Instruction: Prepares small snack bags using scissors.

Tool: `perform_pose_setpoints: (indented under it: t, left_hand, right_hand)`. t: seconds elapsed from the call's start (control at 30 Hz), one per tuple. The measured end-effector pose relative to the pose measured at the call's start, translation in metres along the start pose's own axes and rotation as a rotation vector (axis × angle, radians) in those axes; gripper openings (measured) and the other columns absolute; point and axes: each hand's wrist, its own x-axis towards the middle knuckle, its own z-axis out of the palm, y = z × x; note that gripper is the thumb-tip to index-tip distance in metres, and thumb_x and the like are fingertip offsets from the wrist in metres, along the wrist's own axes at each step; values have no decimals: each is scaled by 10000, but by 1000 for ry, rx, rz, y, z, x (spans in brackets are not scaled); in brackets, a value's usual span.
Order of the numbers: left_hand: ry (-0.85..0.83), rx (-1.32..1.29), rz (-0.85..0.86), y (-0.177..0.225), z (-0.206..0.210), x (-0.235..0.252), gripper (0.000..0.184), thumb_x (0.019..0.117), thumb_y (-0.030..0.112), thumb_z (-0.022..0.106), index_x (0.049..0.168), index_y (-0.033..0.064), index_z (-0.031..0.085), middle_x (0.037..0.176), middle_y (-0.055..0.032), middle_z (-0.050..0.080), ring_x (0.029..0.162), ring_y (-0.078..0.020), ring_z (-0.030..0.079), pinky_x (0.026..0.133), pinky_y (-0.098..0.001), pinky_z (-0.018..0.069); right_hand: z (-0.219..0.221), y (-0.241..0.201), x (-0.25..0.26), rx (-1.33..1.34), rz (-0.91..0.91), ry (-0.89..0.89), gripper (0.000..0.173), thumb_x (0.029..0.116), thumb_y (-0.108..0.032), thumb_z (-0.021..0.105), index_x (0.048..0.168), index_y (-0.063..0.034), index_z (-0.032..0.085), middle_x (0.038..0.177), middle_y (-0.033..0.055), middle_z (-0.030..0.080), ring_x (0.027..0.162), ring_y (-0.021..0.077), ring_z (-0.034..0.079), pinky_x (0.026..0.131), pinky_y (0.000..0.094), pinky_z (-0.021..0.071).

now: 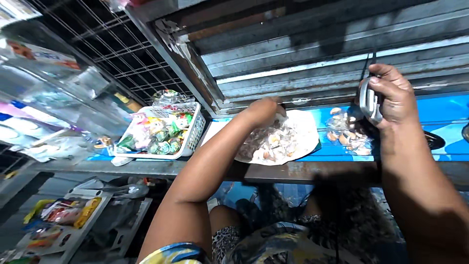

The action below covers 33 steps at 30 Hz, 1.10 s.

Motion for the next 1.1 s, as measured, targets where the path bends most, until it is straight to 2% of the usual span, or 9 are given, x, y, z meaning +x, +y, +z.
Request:
perform_pose_setpoints:
  t: [0.17, 0.33, 0.47, 0.63, 0.73, 0.83, 0.9, 1.03, 1.1]
  left_hand:
    - [-83, 40, -116, -4, 27, -4, 387, 990, 190, 663, 1375, 229, 659, 1654, -135, 307, 1445, -417, 391, 1097, -626, 385]
    - [-36, -9, -124, -12, 34, -6, 180, 960, 183, 702, 1116, 110, 756, 1517, -168, 483, 1339, -409, 504, 1040, -622, 446]
    - [67, -68, -67, -21, 31, -15, 140, 947, 130, 696, 1023, 18, 731, 1431, -178, 551, 1279, -375, 559, 1031, -573, 475]
    - [236, -438, -82, -24, 10, -37, 132, 1018, 67, 591, 1053, -45, 651, 960, -160, 676, 892, -252, 661, 861, -474, 535]
    - [318, -638, -130, -26, 0, -46, 120, 1034, 85, 576, 1022, -24, 623, 844, -74, 645, 742, -111, 625, 758, -331, 549]
    - [343, -692, -145, -27, -4, -52, 126, 1048, 98, 561, 992, -6, 606, 789, -46, 635, 643, -79, 615, 662, -274, 556]
    - [338, -596, -140, -29, -2, -59, 127, 1044, 106, 571, 1020, -1, 636, 826, -57, 661, 695, -97, 643, 713, -298, 566]
    - [152, -378, -47, -31, 9, -80, 317, 933, 164, 747, 1205, 11, 691, 1182, -188, 676, 1082, -336, 652, 969, -555, 511]
    - [-2, -343, -52, -23, 20, -86, 519, 858, 266, 836, 1309, 78, 664, 1331, -171, 607, 1187, -327, 605, 1009, -542, 489]
  right_hand:
    - [3, 1, -1, 4, 26, -3, 278, 1010, -15, 442, 1187, -133, 621, 838, -93, 668, 695, 15, 655, 658, 200, 593]
    - [2, 2, 0, -8, 26, -6, 271, 1013, -23, 447, 1199, -119, 618, 854, -84, 669, 683, 10, 647, 634, 180, 576]
    - [3, 3, 1, 3, 51, 8, 261, 1015, -21, 452, 1192, -111, 621, 815, -76, 655, 649, 17, 634, 614, 184, 571]
    - [2, 6, 0, 14, 63, -10, 255, 1019, -17, 458, 1196, -104, 620, 858, -68, 676, 652, 13, 638, 604, 169, 566]
    - [2, 7, 0, -5, 74, -5, 258, 1017, -10, 462, 1199, -97, 622, 835, -70, 665, 639, 8, 627, 596, 160, 557]
    - [1, 6, 1, -14, 62, -17, 262, 1016, -18, 461, 1196, -109, 628, 837, -79, 664, 658, 7, 631, 618, 162, 560]
    - [1, 6, 1, -23, 54, -18, 267, 1013, -17, 456, 1191, -114, 630, 833, -83, 665, 673, 10, 641, 637, 175, 572]
    - [3, 7, 0, -45, 57, -14, 265, 1012, -16, 459, 1184, -121, 631, 838, -87, 668, 684, 8, 644, 643, 177, 574]
    - [5, 7, 0, -42, 64, -14, 262, 1008, -10, 464, 1176, -116, 635, 827, -82, 674, 659, 14, 641, 622, 181, 573]
